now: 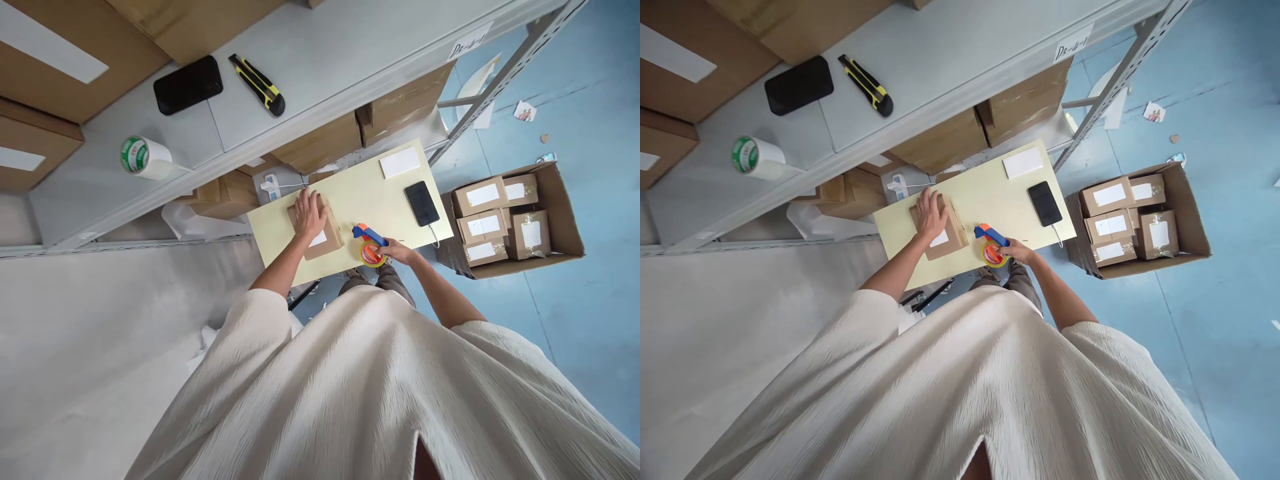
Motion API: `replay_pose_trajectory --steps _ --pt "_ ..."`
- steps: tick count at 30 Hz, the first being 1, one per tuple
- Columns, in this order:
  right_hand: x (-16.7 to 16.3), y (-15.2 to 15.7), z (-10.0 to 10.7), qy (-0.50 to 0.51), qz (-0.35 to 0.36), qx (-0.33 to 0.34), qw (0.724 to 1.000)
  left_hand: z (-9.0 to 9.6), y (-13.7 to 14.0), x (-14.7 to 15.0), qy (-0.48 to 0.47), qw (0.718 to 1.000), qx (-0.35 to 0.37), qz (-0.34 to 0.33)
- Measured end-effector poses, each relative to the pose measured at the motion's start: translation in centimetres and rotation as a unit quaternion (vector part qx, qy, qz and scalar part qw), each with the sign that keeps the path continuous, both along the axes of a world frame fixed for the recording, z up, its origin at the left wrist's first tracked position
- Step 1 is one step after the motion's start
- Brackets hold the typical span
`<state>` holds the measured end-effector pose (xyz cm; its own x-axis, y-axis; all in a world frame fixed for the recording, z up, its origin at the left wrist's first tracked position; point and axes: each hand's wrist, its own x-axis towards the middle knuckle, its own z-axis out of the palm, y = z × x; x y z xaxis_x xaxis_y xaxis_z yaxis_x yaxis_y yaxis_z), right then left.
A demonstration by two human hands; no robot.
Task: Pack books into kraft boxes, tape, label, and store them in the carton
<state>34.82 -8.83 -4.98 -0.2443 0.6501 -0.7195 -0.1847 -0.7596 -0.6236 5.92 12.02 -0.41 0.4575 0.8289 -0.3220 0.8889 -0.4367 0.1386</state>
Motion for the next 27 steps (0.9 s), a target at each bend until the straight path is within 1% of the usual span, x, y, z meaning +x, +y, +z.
replay_pose_trajectory --steps 2,4,5,7,13,16,20,21,23,25,27 --pt "0.1 0.1 0.0 -0.008 0.002 -0.003 1.000 1.1 -1.6 -1.5 -0.016 0.994 -0.041 -0.095" --pt "0.2 0.1 0.0 -0.006 0.001 -0.003 1.000 1.6 -3.1 -2.7 -0.026 0.978 -0.097 -0.182" --pt "0.2 0.1 0.0 -0.001 -0.001 -0.002 1.000 1.7 -3.7 -3.1 -0.026 0.971 -0.117 -0.208" --pt "0.2 0.1 0.0 0.008 -0.004 0.000 1.000 1.5 -4.5 -3.4 -0.023 0.966 -0.131 -0.223" --pt "-0.3 0.7 -0.4 -0.006 -0.023 0.001 1.000 0.5 -4.5 -1.9 -0.029 0.981 -0.090 -0.169" --pt "-0.5 1.4 -0.4 -0.027 -0.012 0.001 1.000 0.6 -4.3 -1.4 -0.031 0.984 -0.084 -0.151" --pt "-0.4 1.5 0.0 -0.012 -0.001 0.000 1.000 1.2 -4.0 -0.7 -0.017 0.989 -0.088 -0.114" --pt "-0.3 1.3 0.1 -0.010 0.001 -0.003 1.000 1.2 -3.8 -0.5 -0.014 0.992 -0.088 -0.093" --pt "-0.2 0.5 0.4 -0.004 0.002 -0.014 1.000 1.0 -3.4 0.2 -0.019 0.996 -0.081 -0.028" --pt "-0.1 -0.6 0.5 0.021 -0.011 -0.021 1.000 0.4 -3.1 1.0 -0.041 0.996 -0.062 0.053" --pt "-0.1 -1.5 0.4 0.048 -0.031 -0.020 0.998 -0.5 -2.8 2.1 -0.063 0.988 -0.033 0.135"
